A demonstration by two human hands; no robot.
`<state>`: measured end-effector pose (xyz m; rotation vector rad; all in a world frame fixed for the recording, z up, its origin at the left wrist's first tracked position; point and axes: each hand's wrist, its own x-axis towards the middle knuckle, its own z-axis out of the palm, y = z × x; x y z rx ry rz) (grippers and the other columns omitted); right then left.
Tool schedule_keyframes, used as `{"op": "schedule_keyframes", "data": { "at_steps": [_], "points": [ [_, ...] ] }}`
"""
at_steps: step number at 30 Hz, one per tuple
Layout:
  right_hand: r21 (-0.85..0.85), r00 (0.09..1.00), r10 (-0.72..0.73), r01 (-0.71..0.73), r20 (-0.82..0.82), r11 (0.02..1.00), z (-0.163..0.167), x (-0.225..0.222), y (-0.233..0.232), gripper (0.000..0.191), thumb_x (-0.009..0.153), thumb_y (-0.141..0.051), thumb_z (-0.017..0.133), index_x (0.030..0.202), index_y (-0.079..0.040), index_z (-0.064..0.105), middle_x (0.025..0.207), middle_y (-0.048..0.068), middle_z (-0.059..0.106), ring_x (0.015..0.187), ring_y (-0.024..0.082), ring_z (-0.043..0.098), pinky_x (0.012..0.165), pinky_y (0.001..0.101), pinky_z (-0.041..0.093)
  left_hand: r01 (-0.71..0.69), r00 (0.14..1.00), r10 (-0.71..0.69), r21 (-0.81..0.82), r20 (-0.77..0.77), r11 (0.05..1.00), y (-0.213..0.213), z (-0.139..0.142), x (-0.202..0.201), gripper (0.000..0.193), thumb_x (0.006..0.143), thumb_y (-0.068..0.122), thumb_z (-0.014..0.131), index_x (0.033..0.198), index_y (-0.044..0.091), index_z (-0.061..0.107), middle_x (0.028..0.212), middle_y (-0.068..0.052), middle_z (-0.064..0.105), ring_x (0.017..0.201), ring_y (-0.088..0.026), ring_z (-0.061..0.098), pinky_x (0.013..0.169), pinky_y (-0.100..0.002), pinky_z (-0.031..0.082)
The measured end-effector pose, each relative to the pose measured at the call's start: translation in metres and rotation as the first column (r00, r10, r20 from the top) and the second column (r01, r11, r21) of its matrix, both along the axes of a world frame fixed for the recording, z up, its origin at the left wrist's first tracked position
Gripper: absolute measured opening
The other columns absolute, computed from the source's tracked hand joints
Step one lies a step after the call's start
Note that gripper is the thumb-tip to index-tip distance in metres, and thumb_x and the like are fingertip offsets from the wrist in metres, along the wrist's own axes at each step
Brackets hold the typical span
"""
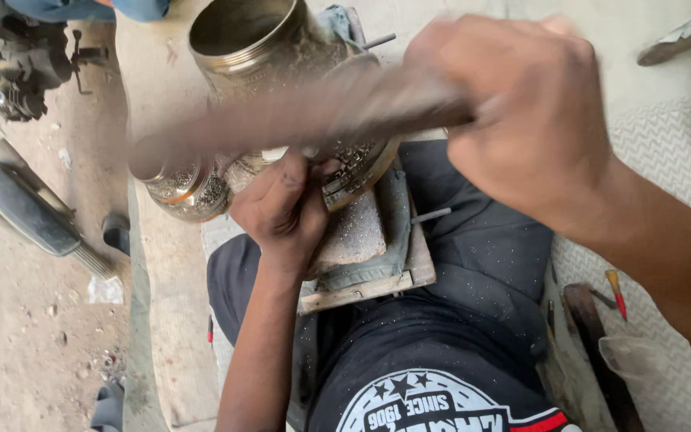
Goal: The person sits on the floor with an engraved brass pot resting on a padded board on their lap. They hold a small punch against the pot's surface and strike it with a wooden mallet, working around the vessel to chase decorative patterns, occasionally repositioning the pot and the punch.
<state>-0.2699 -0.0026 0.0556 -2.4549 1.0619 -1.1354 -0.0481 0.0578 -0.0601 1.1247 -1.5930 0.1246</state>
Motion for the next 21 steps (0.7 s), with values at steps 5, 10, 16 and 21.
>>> {"op": "schedule_keyframes", "data": {
  "at_steps": [5, 10, 16, 21],
  "points": [
    [-0.578, 0.919, -0.292, 0.091, -0.266, 0.811, -0.007, -0.004, 0.008, 0.023, 0.081, 0.000, 0.080, 0.098, -0.015, 0.076, 0.081, -0.004, 0.074, 0.061, 0.017, 0.062, 0.063, 0.0389, 0.046, 0.008, 1.000, -0.007, 0.033, -0.019, 0.999, 0.002, -0.013, 0.002, 0.020, 0.090, -0.015, 0.067, 0.096, 0.004, 0.068, 0.086, -0.007, 0.074, 0.071, -0.015, 0.072, 0.068, -0.025, 0.056],
    [-0.189, 0.998, -0.064, 0.058, -0.026, 0.980, -0.021, -0.003, 0.007, 0.020, 0.093, 0.002, 0.070, 0.106, -0.013, 0.070, 0.090, -0.004, 0.070, 0.078, 0.012, 0.063, 0.074, 0.0327, 0.045, 0.009, 1.000, -0.009, -0.018, 0.004, 1.000, 0.001, -0.017, 0.004, 0.027, 0.090, -0.017, 0.065, 0.109, 0.000, 0.073, 0.082, -0.006, 0.073, 0.071, -0.013, 0.068, 0.066, -0.024, 0.055],
    [-0.079, 0.997, -0.048, 0.053, 0.061, 0.995, -0.033, -0.003, 0.008, 0.021, 0.093, -0.001, 0.066, 0.109, -0.016, 0.069, 0.093, -0.008, 0.070, 0.077, 0.006, 0.062, 0.072, 0.0287, 0.046, 0.074, 0.995, -0.076, -0.037, -0.062, 0.997, -0.001, -0.013, 0.001, 0.024, 0.089, -0.016, 0.062, 0.108, -0.001, 0.065, 0.077, -0.007, 0.072, 0.067, -0.011, 0.068, 0.063, -0.026, 0.055],
    [-0.349, 0.978, -0.195, 0.158, -0.075, 0.924, -0.032, 0.002, 0.010, 0.023, 0.089, -0.002, 0.075, 0.109, -0.014, 0.073, 0.083, -0.005, 0.071, 0.065, 0.011, 0.059, 0.067, 0.0346, 0.042, 0.012, 1.000, -0.011, 0.032, -0.027, 0.999, 0.000, -0.013, 0.001, 0.017, 0.095, -0.015, 0.067, 0.098, 0.002, 0.068, 0.082, -0.006, 0.073, 0.068, -0.010, 0.070, 0.064, -0.025, 0.054]
  ]
}}
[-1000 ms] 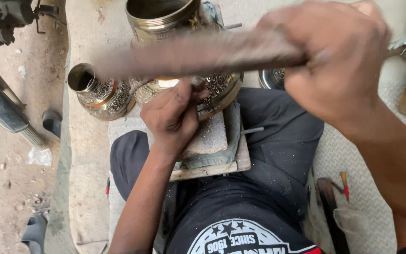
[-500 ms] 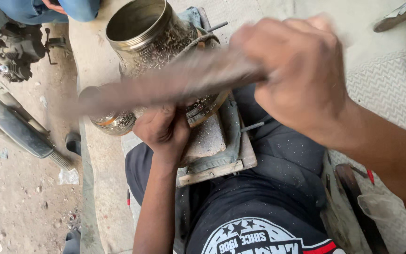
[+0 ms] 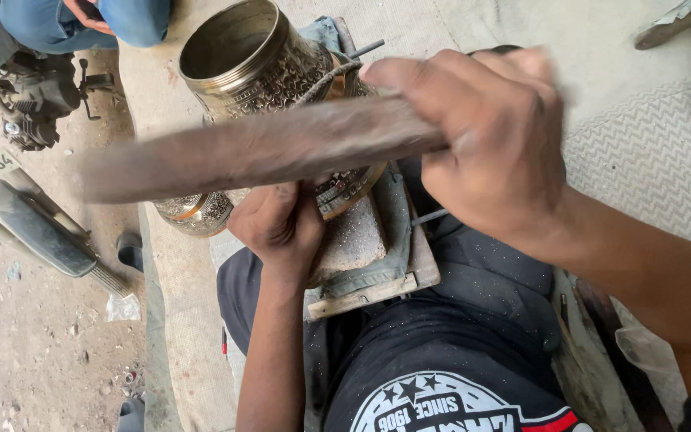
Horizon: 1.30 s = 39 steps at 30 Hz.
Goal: The person sits on the floor with an engraved brass pot resting on a padded board on their lap. They hold a small punch against the pot's surface and strike it with a wooden mallet, working around the vessel to chase decorative patterns, occasionally repositioning the pot and the punch.
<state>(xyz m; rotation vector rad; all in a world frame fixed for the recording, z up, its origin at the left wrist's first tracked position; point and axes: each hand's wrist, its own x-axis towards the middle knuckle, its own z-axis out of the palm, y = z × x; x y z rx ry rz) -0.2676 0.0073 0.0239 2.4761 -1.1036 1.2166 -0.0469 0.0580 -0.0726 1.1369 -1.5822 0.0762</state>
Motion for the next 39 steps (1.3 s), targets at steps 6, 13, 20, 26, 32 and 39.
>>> {"op": "schedule_keyframes", "data": {
  "at_steps": [6, 13, 20, 26, 32, 39],
  "points": [
    [0.067, 1.000, 0.021, -0.023, 0.021, 0.997, 0.002, 0.003, 0.002, 0.023, 0.086, -0.002, 0.073, 0.106, -0.015, 0.071, 0.083, -0.005, 0.070, 0.065, 0.012, 0.060, 0.065, 0.0352, 0.044, 0.008, 1.000, -0.008, -0.013, 0.000, 1.000, -0.001, 0.000, 0.003, 0.018, 0.092, -0.015, 0.067, 0.100, 0.001, 0.069, 0.083, -0.006, 0.074, 0.071, -0.013, 0.070, 0.068, -0.025, 0.055],
    [0.236, 0.985, 0.130, -0.153, 0.112, 0.960, -0.002, 0.008, 0.000, 0.016, 0.095, 0.001, 0.069, 0.105, -0.011, 0.067, 0.091, -0.003, 0.068, 0.078, 0.011, 0.063, 0.073, 0.0321, 0.045, 0.059, 0.998, -0.060, 0.030, 0.031, 0.998, 0.003, 0.003, 0.004, 0.043, 0.092, -0.018, 0.061, 0.127, 0.005, 0.067, 0.102, -0.009, 0.078, 0.085, -0.016, 0.079, 0.082, -0.025, 0.060],
    [0.337, 0.924, 0.203, -0.314, 0.324, 0.888, 0.004, 0.012, 0.000, 0.013, 0.099, 0.001, 0.066, 0.104, -0.009, 0.061, 0.079, -0.002, 0.063, 0.070, 0.011, 0.060, 0.069, 0.0328, 0.043, 0.017, 1.000, -0.017, 0.019, 0.010, 1.000, 0.002, -0.008, 0.007, 0.039, 0.087, -0.018, 0.066, 0.118, 0.005, 0.070, 0.091, -0.009, 0.075, 0.075, -0.015, 0.074, 0.073, -0.026, 0.057],
    [-0.018, 0.976, -0.088, 0.086, -0.197, 0.996, -0.013, 0.002, 0.003, 0.017, 0.081, 0.001, 0.076, 0.088, -0.012, 0.067, 0.068, 0.001, 0.064, 0.056, 0.018, 0.053, 0.063, 0.0416, 0.039, -0.065, 0.998, 0.064, 0.051, 0.025, 0.997, 0.002, -0.007, 0.007, 0.030, 0.083, -0.017, 0.069, 0.104, 0.004, 0.071, 0.076, -0.010, 0.068, 0.066, -0.016, 0.067, 0.066, -0.026, 0.053],
    [-0.036, 0.983, -0.068, 0.063, -0.171, 0.997, 0.002, -0.007, -0.019, 0.017, 0.089, 0.001, 0.077, 0.085, -0.010, 0.064, 0.063, 0.001, 0.057, 0.052, 0.015, 0.049, 0.060, 0.0396, 0.039, 0.065, 0.998, -0.065, 0.005, -0.019, 0.998, -0.002, 0.007, 0.001, 0.056, 0.093, -0.022, 0.062, 0.141, 0.007, 0.061, 0.111, -0.013, 0.078, 0.090, -0.012, 0.078, 0.087, -0.022, 0.061],
    [0.194, 0.992, 0.045, -0.067, 0.116, 0.979, 0.033, -0.008, -0.018, 0.017, 0.083, 0.002, 0.076, 0.095, -0.007, 0.068, 0.073, 0.006, 0.062, 0.061, 0.021, 0.057, 0.059, 0.0387, 0.043, 0.112, 0.991, -0.111, 0.006, -0.079, 0.994, -0.007, 0.010, 0.000, 0.056, 0.095, -0.025, 0.057, 0.142, 0.007, 0.059, 0.105, -0.011, 0.077, 0.092, -0.012, 0.078, 0.087, -0.022, 0.065]
  ]
}}
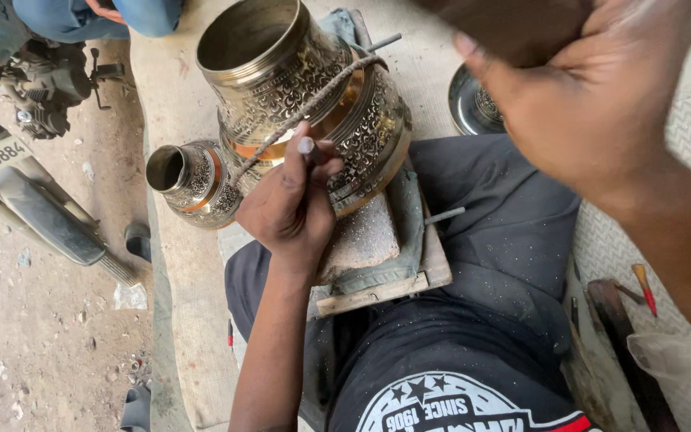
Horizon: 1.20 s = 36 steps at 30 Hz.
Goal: The person sits on the floor with an engraved brass pot resting on a padded board on their lap. They hold a small punch against the pot's surface and strike it with a wooden mallet, working around the vessel to chase decorative patterns, occasionally repositioning the pot and the punch.
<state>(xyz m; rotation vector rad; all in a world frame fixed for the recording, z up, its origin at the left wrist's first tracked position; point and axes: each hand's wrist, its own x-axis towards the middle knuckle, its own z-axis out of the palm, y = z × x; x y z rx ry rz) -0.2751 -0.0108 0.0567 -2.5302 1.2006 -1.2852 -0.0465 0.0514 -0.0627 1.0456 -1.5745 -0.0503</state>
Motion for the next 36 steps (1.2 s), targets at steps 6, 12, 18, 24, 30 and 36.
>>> {"op": "schedule_keyframes", "data": {
  "at_steps": [6, 12, 18, 24, 30, 36],
  "points": [
    [-0.176, 0.926, -0.041, -0.027, -0.374, 0.984, -0.007, -0.004, -0.003, 0.028, 0.078, 0.003, 0.075, 0.105, -0.006, 0.073, 0.082, 0.010, 0.068, 0.069, 0.026, 0.065, 0.061, 0.0394, 0.049, -0.066, 0.997, 0.067, -0.040, 0.036, 0.997, 0.001, -0.003, 0.000, 0.055, 0.093, -0.023, 0.062, 0.139, 0.008, 0.061, 0.100, -0.011, 0.077, 0.090, -0.015, 0.078, 0.086, -0.025, 0.062],
    [-0.170, 0.967, 0.152, -0.187, -0.204, 0.968, -0.021, -0.010, -0.008, 0.038, 0.080, 0.005, 0.064, 0.115, -0.008, 0.068, 0.102, 0.009, 0.071, 0.090, 0.025, 0.069, 0.078, 0.0355, 0.054, -0.127, 0.991, 0.130, -0.059, 0.041, 0.990, 0.003, -0.004, -0.001, 0.055, 0.093, -0.021, 0.066, 0.140, 0.007, 0.063, 0.100, -0.011, 0.077, 0.085, -0.013, 0.078, 0.080, -0.022, 0.061],
    [-0.173, 0.952, 0.013, -0.069, -0.305, 0.982, -0.020, -0.009, -0.004, 0.032, 0.082, 0.002, 0.071, 0.111, -0.011, 0.074, 0.092, 0.009, 0.072, 0.082, 0.027, 0.068, 0.072, 0.0395, 0.052, -0.139, 0.990, 0.140, -0.007, 0.023, 0.990, 0.007, 0.000, -0.003, 0.053, 0.093, -0.022, 0.060, 0.139, 0.004, 0.061, 0.100, -0.010, 0.077, 0.088, -0.013, 0.079, 0.083, -0.022, 0.061],
    [-0.224, 0.956, 0.024, -0.094, -0.294, 0.970, -0.019, -0.007, -0.002, 0.034, 0.080, 0.001, 0.071, 0.111, -0.011, 0.073, 0.094, 0.008, 0.071, 0.083, 0.026, 0.068, 0.077, 0.0395, 0.052, -0.113, 0.994, 0.113, 0.008, 0.001, 0.994, 0.008, 0.002, -0.002, 0.053, 0.091, -0.023, 0.058, 0.138, 0.003, 0.061, 0.099, -0.012, 0.076, 0.090, -0.013, 0.079, 0.084, -0.023, 0.062],
    [-0.131, 0.963, 0.091, -0.127, -0.253, 0.983, -0.007, 0.003, 0.002, 0.031, 0.085, 0.004, 0.071, 0.112, -0.010, 0.072, 0.095, 0.009, 0.071, 0.086, 0.027, 0.069, 0.075, 0.0390, 0.051, -0.096, 0.995, 0.097, 0.005, -0.029, 0.995, 0.006, 0.001, 0.000, 0.054, 0.090, -0.024, 0.055, 0.137, 0.001, 0.062, 0.100, -0.012, 0.077, 0.092, -0.013, 0.079, 0.085, -0.023, 0.063],
    [-0.142, 0.971, 0.100, -0.133, -0.217, 0.981, 0.007, 0.020, 0.014, 0.039, 0.073, 0.008, 0.071, 0.110, -0.004, 0.075, 0.086, 0.010, 0.071, 0.076, 0.030, 0.068, 0.064, 0.0451, 0.046, -0.124, 0.992, 0.124, 0.006, 0.020, 0.992, 0.008, 0.002, 0.003, 0.054, 0.088, -0.021, 0.059, 0.135, 0.006, 0.063, 0.099, -0.011, 0.078, 0.088, -0.012, 0.078, 0.081, -0.024, 0.062]
  ]
}}
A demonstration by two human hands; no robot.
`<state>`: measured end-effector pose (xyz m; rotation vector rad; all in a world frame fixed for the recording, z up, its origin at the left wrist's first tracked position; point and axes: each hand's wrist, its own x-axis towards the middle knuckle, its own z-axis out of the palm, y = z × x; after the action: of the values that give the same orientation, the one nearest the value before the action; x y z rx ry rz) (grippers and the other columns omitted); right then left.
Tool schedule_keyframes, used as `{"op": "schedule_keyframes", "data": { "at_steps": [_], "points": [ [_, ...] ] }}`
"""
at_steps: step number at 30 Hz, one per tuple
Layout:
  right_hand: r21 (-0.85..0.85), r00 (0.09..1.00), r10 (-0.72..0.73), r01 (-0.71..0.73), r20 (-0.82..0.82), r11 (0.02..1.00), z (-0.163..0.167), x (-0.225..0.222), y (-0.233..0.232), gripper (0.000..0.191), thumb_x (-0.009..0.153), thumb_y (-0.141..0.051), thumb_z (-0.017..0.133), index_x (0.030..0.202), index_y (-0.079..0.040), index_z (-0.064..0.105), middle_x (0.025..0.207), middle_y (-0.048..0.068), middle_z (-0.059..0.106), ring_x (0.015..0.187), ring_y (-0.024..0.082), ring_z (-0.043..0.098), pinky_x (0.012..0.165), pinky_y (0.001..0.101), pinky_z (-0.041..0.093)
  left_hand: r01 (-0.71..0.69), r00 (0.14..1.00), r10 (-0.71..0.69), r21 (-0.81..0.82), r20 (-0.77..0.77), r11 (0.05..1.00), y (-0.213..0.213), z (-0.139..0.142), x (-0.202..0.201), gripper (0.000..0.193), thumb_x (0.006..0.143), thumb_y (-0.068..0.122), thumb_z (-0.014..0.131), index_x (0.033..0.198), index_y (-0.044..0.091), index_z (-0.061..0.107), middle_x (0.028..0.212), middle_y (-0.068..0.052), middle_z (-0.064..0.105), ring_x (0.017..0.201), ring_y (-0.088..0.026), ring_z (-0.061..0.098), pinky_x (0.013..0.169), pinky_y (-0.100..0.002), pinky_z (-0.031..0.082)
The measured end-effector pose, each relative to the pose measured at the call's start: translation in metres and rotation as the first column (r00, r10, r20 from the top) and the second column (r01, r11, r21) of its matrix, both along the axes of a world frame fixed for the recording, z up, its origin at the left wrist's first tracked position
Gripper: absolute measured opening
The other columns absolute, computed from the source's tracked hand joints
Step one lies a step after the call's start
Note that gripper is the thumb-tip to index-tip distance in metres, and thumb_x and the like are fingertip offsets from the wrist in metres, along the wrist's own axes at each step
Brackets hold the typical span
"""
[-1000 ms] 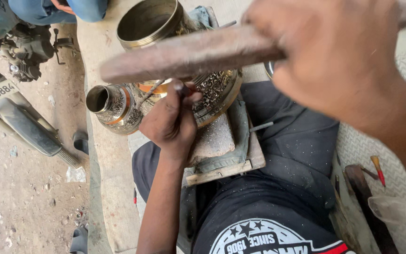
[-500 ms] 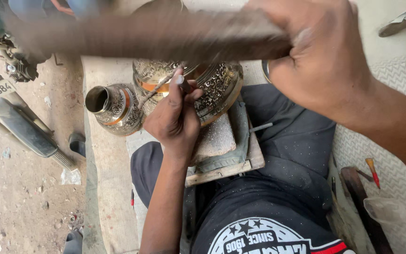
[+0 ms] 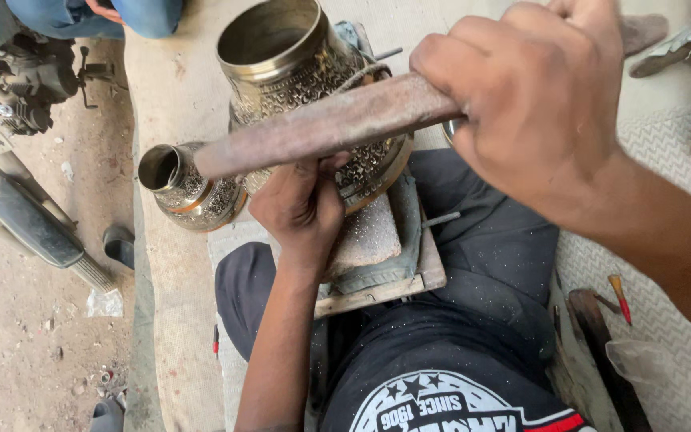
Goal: The person sits on the floor with an engraved brass pot resting on a padded board on their lap. They hold a small punch against the pot's surface and strike it with a wooden mallet, working around the vessel to chase decorative patterns, occasionally repositioning the pot and the punch.
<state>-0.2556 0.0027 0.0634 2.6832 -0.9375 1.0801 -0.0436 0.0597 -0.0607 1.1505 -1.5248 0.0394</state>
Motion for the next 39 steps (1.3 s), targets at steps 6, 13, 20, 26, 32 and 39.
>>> {"op": "schedule_keyframes", "data": {
  "at_steps": [6, 13, 20, 26, 32, 39],
  "points": [
    [-0.040, 0.996, -0.076, 0.074, -0.055, 0.996, 0.000, 0.007, -0.002, 0.026, 0.081, 0.002, 0.077, 0.105, -0.007, 0.078, 0.077, 0.007, 0.072, 0.066, 0.026, 0.067, 0.063, 0.0477, 0.045, 0.020, 1.000, -0.020, -0.028, -0.002, 0.999, -0.002, -0.004, 0.004, 0.055, 0.092, -0.018, 0.061, 0.141, 0.008, 0.061, 0.101, -0.008, 0.078, 0.089, -0.012, 0.080, 0.082, -0.022, 0.063],
    [0.058, 0.998, -0.055, 0.054, 0.016, 0.997, -0.010, 0.008, -0.003, 0.027, 0.083, 0.001, 0.072, 0.107, -0.010, 0.075, 0.090, 0.005, 0.074, 0.075, 0.020, 0.068, 0.071, 0.0431, 0.048, 0.021, 1.000, -0.020, -0.037, 0.020, 0.999, -0.001, -0.002, 0.007, 0.053, 0.091, -0.017, 0.063, 0.135, 0.014, 0.064, 0.099, -0.007, 0.077, 0.089, -0.011, 0.079, 0.079, -0.021, 0.063],
    [-0.137, 0.988, -0.131, 0.118, -0.087, 0.984, -0.006, 0.019, 0.006, 0.034, 0.076, 0.008, 0.074, 0.103, -0.012, 0.078, 0.074, 0.003, 0.072, 0.061, 0.021, 0.065, 0.063, 0.0490, 0.048, 0.013, 1.000, -0.013, -0.009, 0.005, 1.000, 0.000, 0.002, 0.009, 0.034, 0.085, -0.015, 0.070, 0.111, 0.006, 0.068, 0.096, -0.009, 0.077, 0.085, -0.015, 0.078, 0.077, -0.026, 0.060],
    [0.254, 0.894, -0.353, 0.422, -0.277, 0.870, -0.025, 0.028, 0.013, 0.016, 0.083, 0.003, 0.074, 0.097, -0.006, 0.072, 0.082, 0.006, 0.071, 0.068, 0.022, 0.068, 0.070, 0.0405, 0.051, 0.142, 0.980, -0.140, 0.005, -0.141, 0.990, 0.004, -0.009, 0.023, 0.039, 0.086, -0.015, 0.066, 0.119, 0.005, 0.071, 0.100, -0.008, 0.078, 0.092, -0.014, 0.076, 0.084, -0.026, 0.060],
    [0.420, 0.939, -0.094, -0.058, 0.332, 0.906, -0.050, 0.031, -0.008, 0.028, 0.088, -0.010, 0.076, 0.114, 0.000, 0.071, 0.109, 0.011, 0.068, 0.098, 0.025, 0.067, 0.090, 0.0356, 0.053, 0.104, 0.621, -0.066, -0.002, -0.781, 0.995, 0.029, -0.029, 0.119, 0.046, 0.092, 0.001, 0.075, 0.136, 0.008, 0.062, 0.106, -0.009, 0.079, 0.088, -0.016, 0.077, 0.077, -0.033, 0.065],
    [0.271, 0.960, 0.196, -0.247, 0.202, 0.930, -0.008, 0.114, -0.047, 0.035, 0.093, -0.030, 0.089, 0.114, -0.005, 0.077, 0.116, 0.009, 0.077, 0.101, 0.021, 0.075, 0.091, 0.0371, 0.059, 0.186, 0.813, 0.089, 0.402, -0.575, 0.896, 0.026, -0.077, 0.155, 0.048, 0.088, 0.004, 0.077, 0.134, 0.002, 0.065, 0.112, -0.007, 0.077, 0.083, -0.008, 0.073, 0.073, -0.025, 0.062]
  ]
}}
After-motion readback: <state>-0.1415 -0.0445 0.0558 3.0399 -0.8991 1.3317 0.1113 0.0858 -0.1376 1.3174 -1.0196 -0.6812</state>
